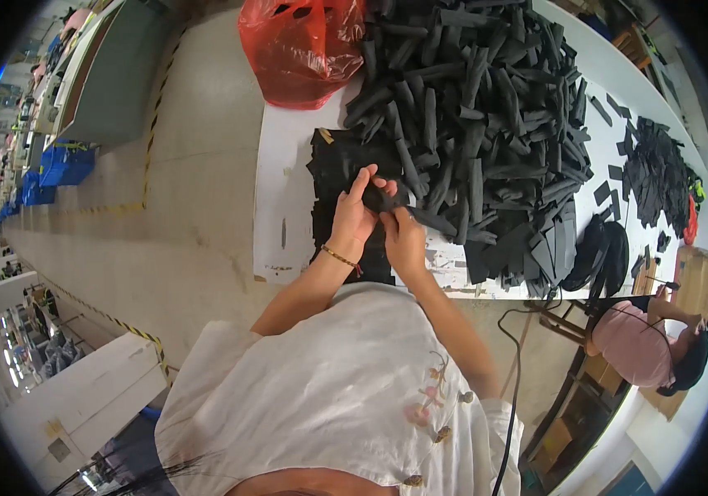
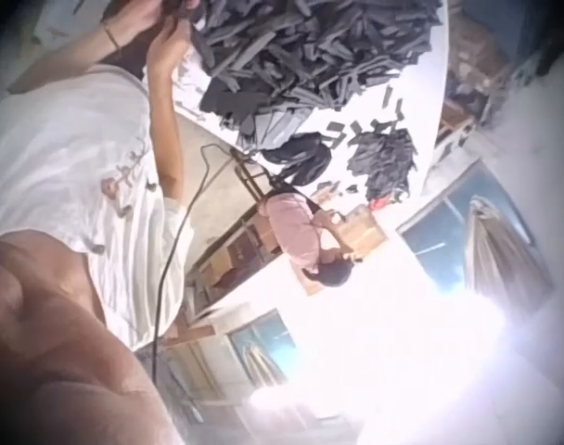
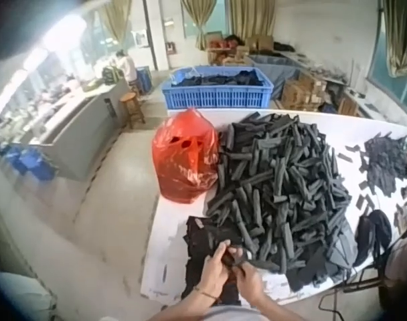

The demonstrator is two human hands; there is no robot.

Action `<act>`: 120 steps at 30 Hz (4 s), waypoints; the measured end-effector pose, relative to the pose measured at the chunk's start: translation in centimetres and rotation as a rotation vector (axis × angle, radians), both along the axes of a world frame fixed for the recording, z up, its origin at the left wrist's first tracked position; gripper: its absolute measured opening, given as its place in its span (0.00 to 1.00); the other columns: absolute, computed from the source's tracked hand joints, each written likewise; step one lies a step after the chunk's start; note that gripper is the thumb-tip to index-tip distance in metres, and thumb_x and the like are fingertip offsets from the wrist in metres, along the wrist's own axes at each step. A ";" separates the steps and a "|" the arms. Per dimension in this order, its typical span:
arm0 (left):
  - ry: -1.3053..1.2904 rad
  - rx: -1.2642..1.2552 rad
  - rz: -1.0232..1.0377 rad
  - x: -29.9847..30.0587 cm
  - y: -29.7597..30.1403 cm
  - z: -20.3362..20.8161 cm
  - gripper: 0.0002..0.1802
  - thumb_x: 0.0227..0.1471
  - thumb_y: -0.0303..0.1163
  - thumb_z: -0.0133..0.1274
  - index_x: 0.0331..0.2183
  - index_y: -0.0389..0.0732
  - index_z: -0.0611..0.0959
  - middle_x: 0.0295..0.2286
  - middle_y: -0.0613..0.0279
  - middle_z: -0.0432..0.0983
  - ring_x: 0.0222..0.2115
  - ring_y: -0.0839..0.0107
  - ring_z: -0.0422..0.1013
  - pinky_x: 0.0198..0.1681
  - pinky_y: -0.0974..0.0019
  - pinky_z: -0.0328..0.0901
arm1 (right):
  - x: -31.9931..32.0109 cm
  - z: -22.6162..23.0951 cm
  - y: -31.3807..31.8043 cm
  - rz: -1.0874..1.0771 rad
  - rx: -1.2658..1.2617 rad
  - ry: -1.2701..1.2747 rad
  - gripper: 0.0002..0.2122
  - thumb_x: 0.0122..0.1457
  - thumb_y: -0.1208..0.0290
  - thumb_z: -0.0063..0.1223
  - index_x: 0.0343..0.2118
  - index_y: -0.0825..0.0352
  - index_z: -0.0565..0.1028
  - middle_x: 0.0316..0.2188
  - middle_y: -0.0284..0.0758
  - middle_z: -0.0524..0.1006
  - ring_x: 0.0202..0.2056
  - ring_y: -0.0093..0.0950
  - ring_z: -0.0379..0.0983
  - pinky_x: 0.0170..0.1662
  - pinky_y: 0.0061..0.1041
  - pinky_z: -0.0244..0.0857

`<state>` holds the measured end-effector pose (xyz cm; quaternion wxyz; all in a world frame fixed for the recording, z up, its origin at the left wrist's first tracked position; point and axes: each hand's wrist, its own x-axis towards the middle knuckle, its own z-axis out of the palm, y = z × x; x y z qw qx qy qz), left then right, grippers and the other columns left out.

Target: Sort and inspect small black foam components using a wooden stick at a factory workbench.

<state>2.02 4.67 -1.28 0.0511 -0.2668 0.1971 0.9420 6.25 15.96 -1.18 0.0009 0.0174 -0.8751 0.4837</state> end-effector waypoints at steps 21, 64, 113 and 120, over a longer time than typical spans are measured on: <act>0.014 -0.233 0.116 -5.5 -3.7 1.2 0.12 0.55 0.37 0.56 0.34 0.37 0.77 0.11 0.72 0.59 0.09 0.83 0.50 0.13 0.76 0.44 | 12.8 7.3 10.1 0.006 0.118 -0.290 0.06 0.56 0.73 0.57 0.31 0.70 0.73 0.16 0.38 0.71 0.15 0.23 0.65 0.20 0.24 0.59; 0.635 -1.852 -0.735 -10.7 -4.8 -9.1 0.07 0.41 0.34 0.61 0.21 0.42 0.82 0.25 0.62 0.75 0.32 0.62 0.72 0.39 0.61 0.68 | -2.1 1.1 15.0 -0.149 0.279 0.004 0.09 0.59 0.73 0.51 0.41 0.66 0.77 0.21 0.38 0.73 0.21 0.27 0.69 0.26 0.24 0.62; 0.548 -1.269 0.254 -4.8 -5.1 3.8 0.33 0.36 0.39 0.69 0.45 0.39 0.75 0.47 0.57 0.69 0.55 0.57 0.59 0.57 0.51 0.53 | -1.0 -1.4 5.2 0.087 -0.328 -0.187 0.09 0.61 0.74 0.50 0.42 0.70 0.75 0.18 0.35 0.72 0.21 0.20 0.65 0.26 0.21 0.61; 0.028 0.096 -0.066 -0.4 -0.8 -2.0 0.14 0.53 0.37 0.58 0.37 0.38 0.79 0.26 0.60 0.76 0.28 0.63 0.74 0.41 0.57 0.70 | 0.2 -1.1 0.5 0.066 -0.094 -0.086 0.05 0.60 0.73 0.50 0.33 0.70 0.72 0.18 0.43 0.73 0.20 0.37 0.71 0.24 0.30 0.63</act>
